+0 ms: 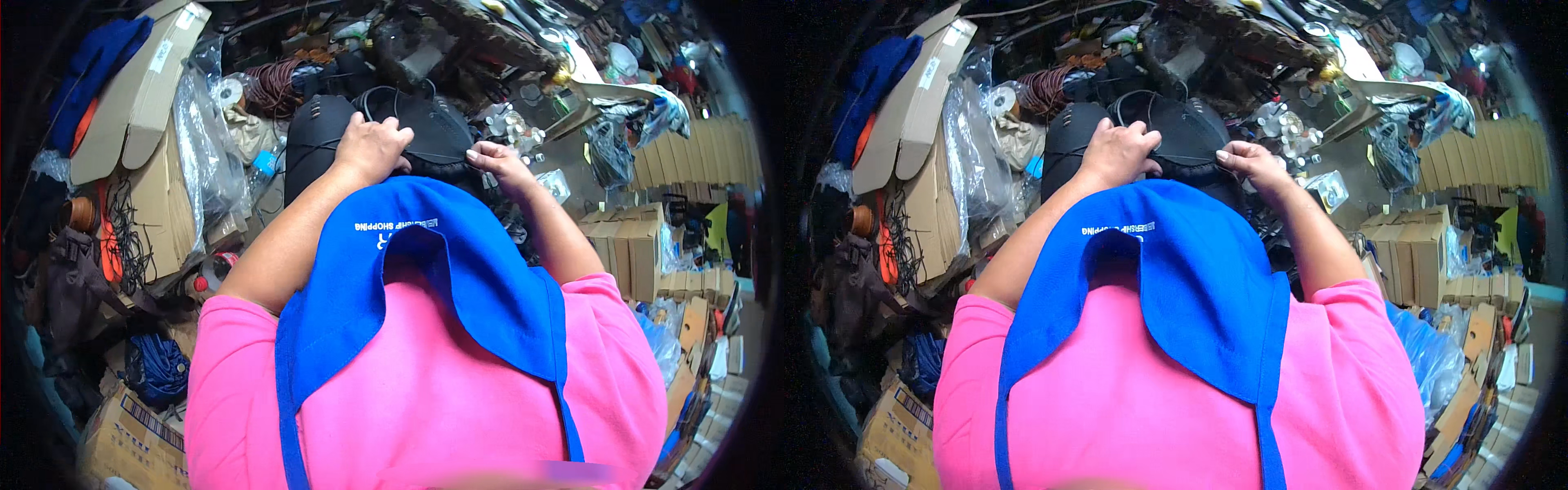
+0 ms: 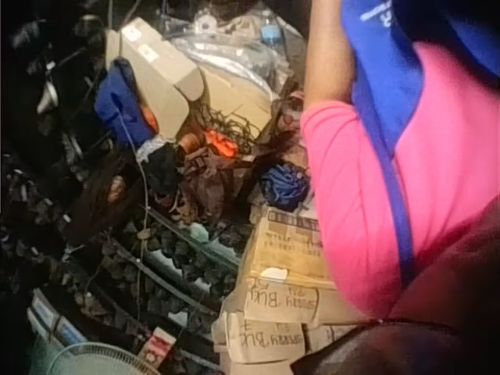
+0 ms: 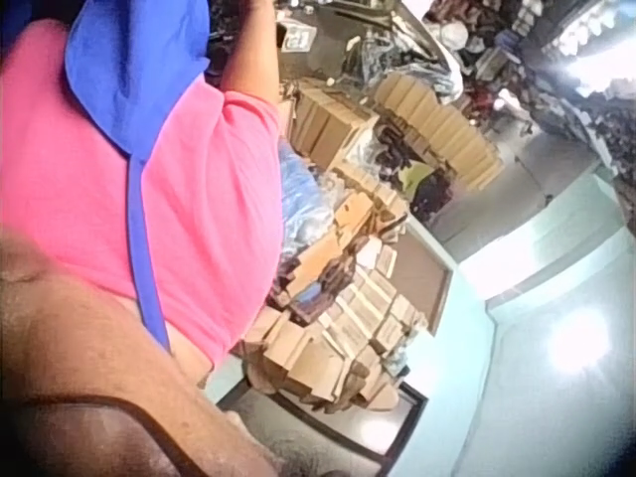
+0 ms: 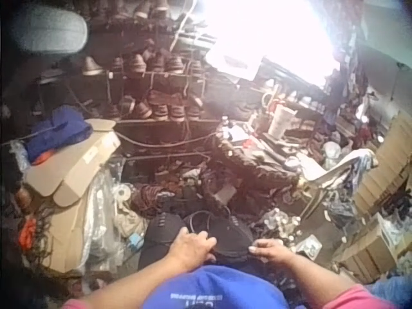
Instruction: The person is manually stitching or threading a part of a black shoe by hand.
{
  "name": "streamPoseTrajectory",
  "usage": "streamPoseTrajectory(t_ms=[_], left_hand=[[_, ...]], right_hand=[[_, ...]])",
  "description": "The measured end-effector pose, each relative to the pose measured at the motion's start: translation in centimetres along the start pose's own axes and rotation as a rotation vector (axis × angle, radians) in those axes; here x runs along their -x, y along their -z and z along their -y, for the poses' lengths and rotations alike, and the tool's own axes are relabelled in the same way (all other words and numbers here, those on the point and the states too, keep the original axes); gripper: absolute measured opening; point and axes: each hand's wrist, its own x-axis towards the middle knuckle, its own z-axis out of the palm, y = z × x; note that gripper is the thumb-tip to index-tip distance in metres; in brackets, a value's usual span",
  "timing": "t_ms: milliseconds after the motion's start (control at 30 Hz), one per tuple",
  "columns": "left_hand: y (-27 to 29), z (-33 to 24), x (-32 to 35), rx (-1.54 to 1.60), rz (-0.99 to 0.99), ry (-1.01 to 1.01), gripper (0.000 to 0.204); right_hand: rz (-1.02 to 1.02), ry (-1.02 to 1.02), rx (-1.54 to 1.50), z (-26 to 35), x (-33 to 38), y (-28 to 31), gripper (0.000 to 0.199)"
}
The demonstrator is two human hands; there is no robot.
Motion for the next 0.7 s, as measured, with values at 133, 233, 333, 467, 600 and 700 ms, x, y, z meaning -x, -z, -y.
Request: streamPoseTrajectory(t_ms=[133,233,333,467,600,700], left_hand=[[-0.6,-1.0,-0.7,-0.048,0.045,-0.031,0.034],[-0.3,-2.1,-1.3,-0.083,0.127,-0.041,0.033],[-1.0,-2.3,-1.5,-0.122,0.123,-0.111,0.032],[-0.2,-2.3,-1.4,0.247,-0.018,-0.072,0.038],[2.2,1.7,-0.1,0.455,-0.098,0.118,0.023],[5.5,4.6,1.9,0.828,-0.004,0.484,0.023]], right_hand=[[-0.042,0.013,-0.139,-0.3,0.4,-0.4,0.025],[-0.001,0.158,0.199,0.5,-0.6,0.9,0.033],[0.073,0.111,0.350,1.1,-1.8,1.7,0.033],[0.190,0.077,0.237,0.2,-2.6,3.0,0.033],[0.332,0.040,0.203,0.0,-3.1,5.0,0.031],[0.341,0.033,0.295,3.0,-2.6,3.6,0.033]])
